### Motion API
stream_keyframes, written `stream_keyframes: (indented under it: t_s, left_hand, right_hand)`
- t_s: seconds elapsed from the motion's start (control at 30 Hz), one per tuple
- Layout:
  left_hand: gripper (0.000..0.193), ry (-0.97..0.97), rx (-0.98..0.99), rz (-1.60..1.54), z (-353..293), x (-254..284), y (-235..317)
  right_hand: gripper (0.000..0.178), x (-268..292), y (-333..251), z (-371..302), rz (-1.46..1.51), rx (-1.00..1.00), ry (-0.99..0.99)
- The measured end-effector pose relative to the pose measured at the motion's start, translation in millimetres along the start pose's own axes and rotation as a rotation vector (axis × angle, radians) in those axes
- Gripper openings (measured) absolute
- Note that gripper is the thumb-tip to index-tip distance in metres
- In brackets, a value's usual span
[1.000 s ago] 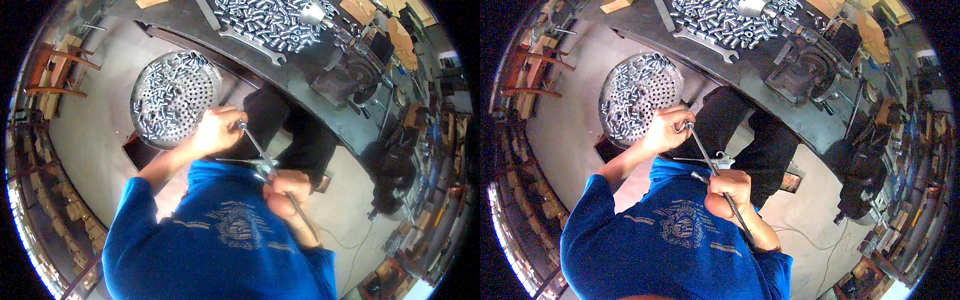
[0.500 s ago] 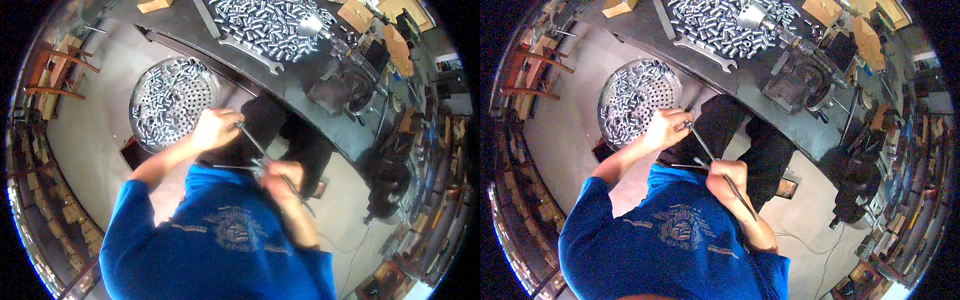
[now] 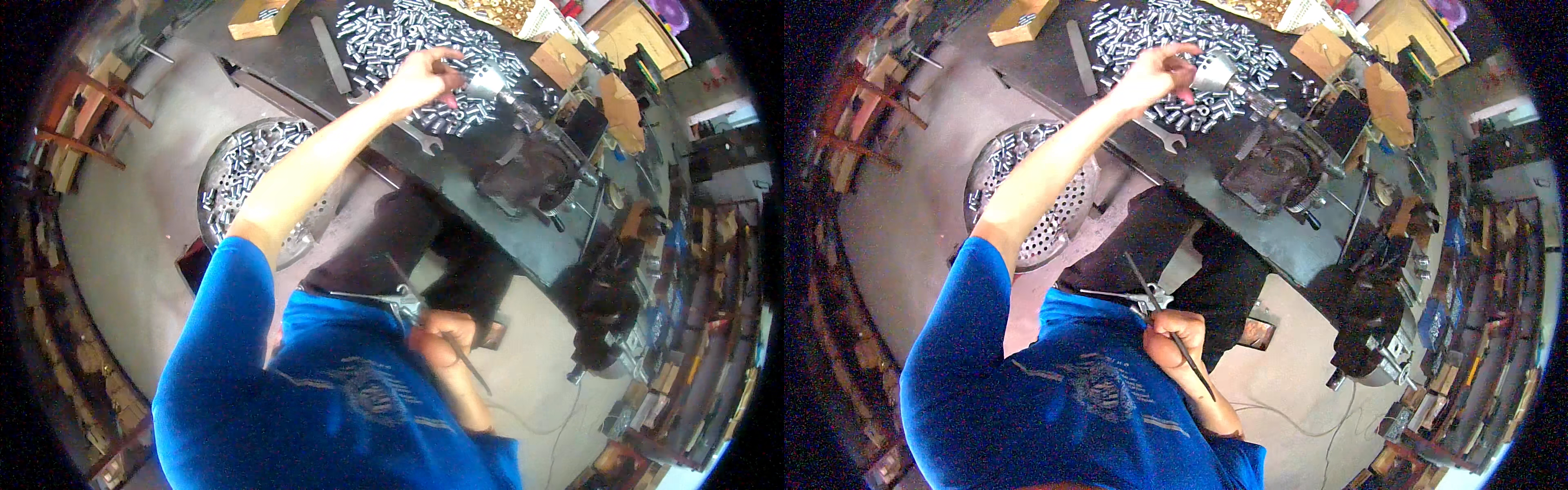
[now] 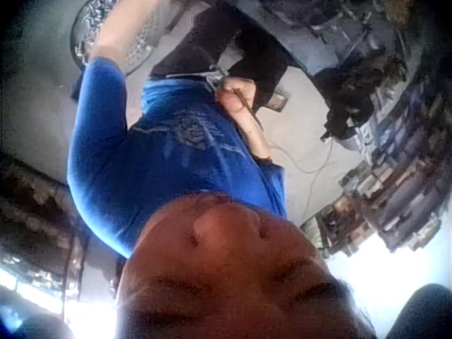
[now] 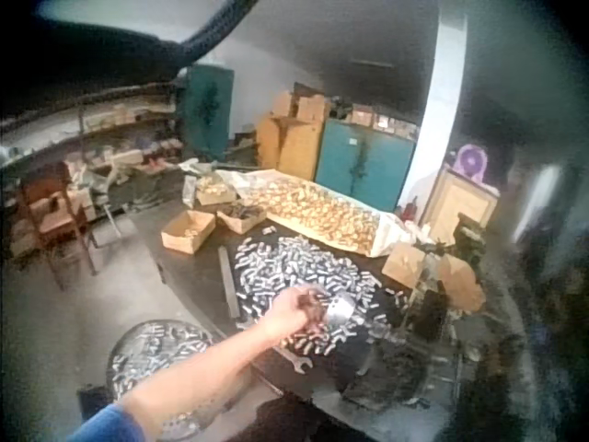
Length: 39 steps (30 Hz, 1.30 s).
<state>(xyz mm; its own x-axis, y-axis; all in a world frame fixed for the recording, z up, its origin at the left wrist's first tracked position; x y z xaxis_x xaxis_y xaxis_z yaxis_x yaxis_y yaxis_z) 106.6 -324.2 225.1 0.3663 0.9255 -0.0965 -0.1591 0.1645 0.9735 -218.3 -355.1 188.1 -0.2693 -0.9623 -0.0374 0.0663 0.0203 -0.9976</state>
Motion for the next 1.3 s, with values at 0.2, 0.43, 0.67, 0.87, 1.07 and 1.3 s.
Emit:
stream_keyframes:
  t_s: [0.2,0.43,0.67,0.87,1.07,1.3]
  left_hand:
    - [0.029,0.167,-0.024,0.243,-65.4,109.8,-0.8]
    - [0.033,0.182,0.309,0.739,-175.2,266.6,-169.5]
    - [0.024,0.237,0.317,1.232,-122.6,252.8,-211.3]
    - [0.03,0.244,0.468,1.409,-117.1,232.9,-226.7]
    - [0.03,-0.198,0.476,1.602,-144.4,229.1,-203.4]
    - [0.03,-0.4,0.351,1.763,-148.4,215.5,-201.1]
  right_hand:
    - [0.027,0.4,16.6,-5.6,0.057,-0.07,0.064]
    - [0.025,-12.2,23.3,9.5,0.016,-0.02,-0.095]
    - [0.027,-11.0,24.4,9.0,0.035,-0.101,-0.076]
    - [0.018,-7.1,33.3,4.0,0.038,-0.16,-0.099]
    - [0.027,-6.1,28.6,3.0,-0.04,-0.131,0.094]
    - [0.025,-17.2,27.4,-3.0,0.061,-0.217,-0.086]
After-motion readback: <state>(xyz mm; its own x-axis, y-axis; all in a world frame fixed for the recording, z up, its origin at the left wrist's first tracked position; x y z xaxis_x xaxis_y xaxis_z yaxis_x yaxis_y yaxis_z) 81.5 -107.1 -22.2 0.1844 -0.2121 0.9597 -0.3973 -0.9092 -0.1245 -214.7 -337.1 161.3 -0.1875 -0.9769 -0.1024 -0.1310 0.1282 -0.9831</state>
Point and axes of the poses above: each hand's wrist, its own z-axis towards the middle knuckle, its own x-axis out of the back of the hand, y = z × x, the point moved 6 cm from there along z, towards the middle knuckle, and after that the axes turned 12 degrees about y, right-handed, at the moved point
